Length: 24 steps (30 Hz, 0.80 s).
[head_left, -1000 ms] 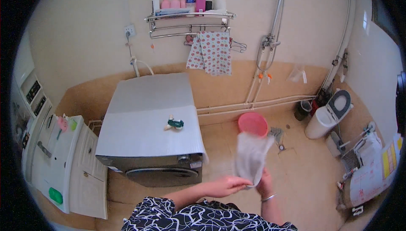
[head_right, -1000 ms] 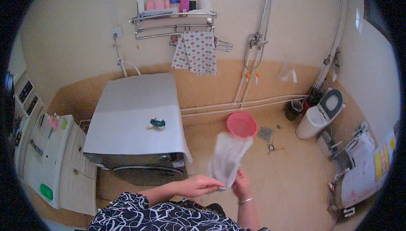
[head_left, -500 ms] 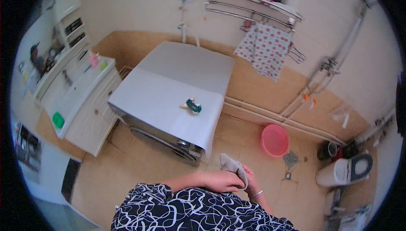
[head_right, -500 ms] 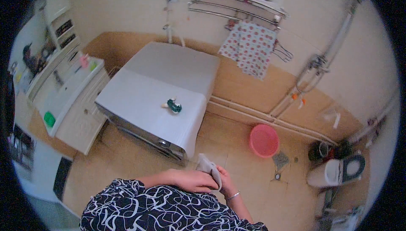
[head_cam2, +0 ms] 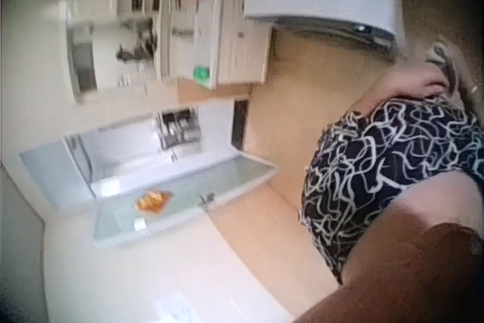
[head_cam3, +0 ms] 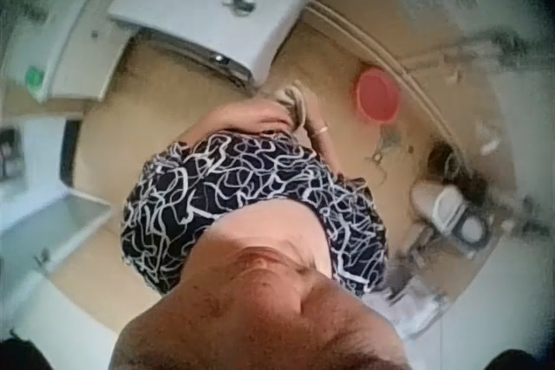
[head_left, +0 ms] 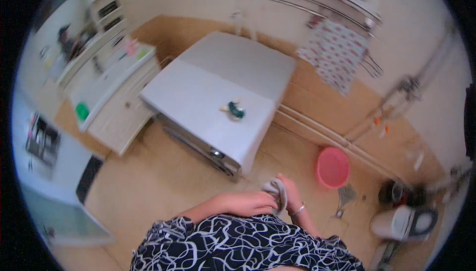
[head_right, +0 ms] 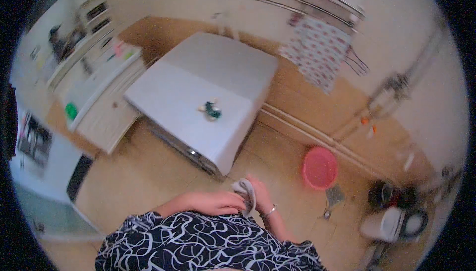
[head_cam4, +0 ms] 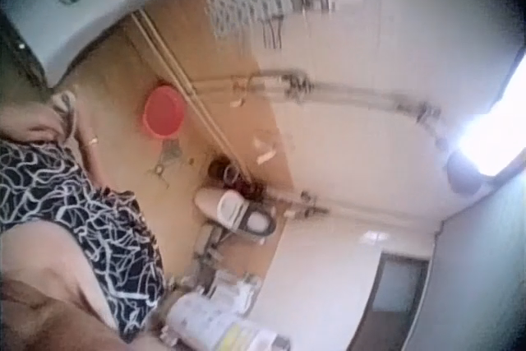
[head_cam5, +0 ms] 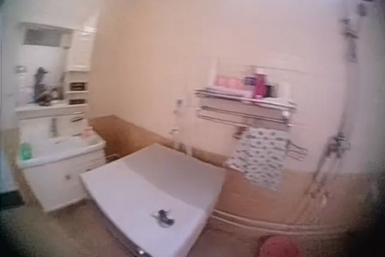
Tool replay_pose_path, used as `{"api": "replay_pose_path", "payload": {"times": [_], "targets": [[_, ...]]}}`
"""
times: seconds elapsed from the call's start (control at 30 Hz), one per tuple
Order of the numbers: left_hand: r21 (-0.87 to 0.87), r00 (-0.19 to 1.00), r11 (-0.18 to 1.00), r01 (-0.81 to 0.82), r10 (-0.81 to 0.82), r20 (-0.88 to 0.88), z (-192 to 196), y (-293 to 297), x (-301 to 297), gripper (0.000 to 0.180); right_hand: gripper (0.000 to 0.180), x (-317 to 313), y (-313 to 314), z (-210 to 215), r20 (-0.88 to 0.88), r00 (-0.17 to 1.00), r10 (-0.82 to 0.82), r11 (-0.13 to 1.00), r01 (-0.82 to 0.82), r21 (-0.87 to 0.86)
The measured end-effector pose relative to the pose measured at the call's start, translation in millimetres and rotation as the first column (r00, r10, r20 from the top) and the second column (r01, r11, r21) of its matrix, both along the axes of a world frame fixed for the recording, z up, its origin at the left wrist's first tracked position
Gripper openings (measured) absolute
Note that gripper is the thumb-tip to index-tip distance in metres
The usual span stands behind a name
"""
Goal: The person wipes the exterior surfaces of a water dispenser with a cloth, then walks to a bathroom where they use the cloth to wipe the tank and lid of a toilet.
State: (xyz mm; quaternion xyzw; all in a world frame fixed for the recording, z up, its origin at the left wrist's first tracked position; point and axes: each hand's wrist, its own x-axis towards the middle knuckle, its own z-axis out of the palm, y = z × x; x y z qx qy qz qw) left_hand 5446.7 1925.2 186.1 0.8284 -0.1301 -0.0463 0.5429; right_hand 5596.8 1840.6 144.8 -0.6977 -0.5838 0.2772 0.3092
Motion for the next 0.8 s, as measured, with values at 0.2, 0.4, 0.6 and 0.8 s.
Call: {"api": "replay_pose_path", "payload": {"times": [0.2, 0.4, 0.6, 0.8], "targets": [[0.073, 0.99, 0.992, 0.102, -0.094, -0.105, 7, 16, 31, 0.023, 0.032, 0, -10, -18, -0.587, 0.792, -0.168, 0.969, 0.242, 0.05], [-0.043, 0.882, 0.922, 0.386, -0.382, -0.277, -15, 2, 63, 0.02, 0.042, -26, -63, -27, -0.73, 0.596, -0.335, 0.885, 0.466, -0.026], [0.071, 0.611, 0.62, 0.781, -0.736, -0.291, -16, -58, 88, 0.025, 0.04, -68, -137, -44, -0.64, 0.477, -0.603, 0.659, 0.749, -0.063], [0.133, 0.673, 0.69, 0.711, -0.615, -0.41, -9, -120, 114, 0.029, 0.031, -61, -208, -47, -0.691, 0.191, -0.697, 0.387, 0.911, -0.14]]}}
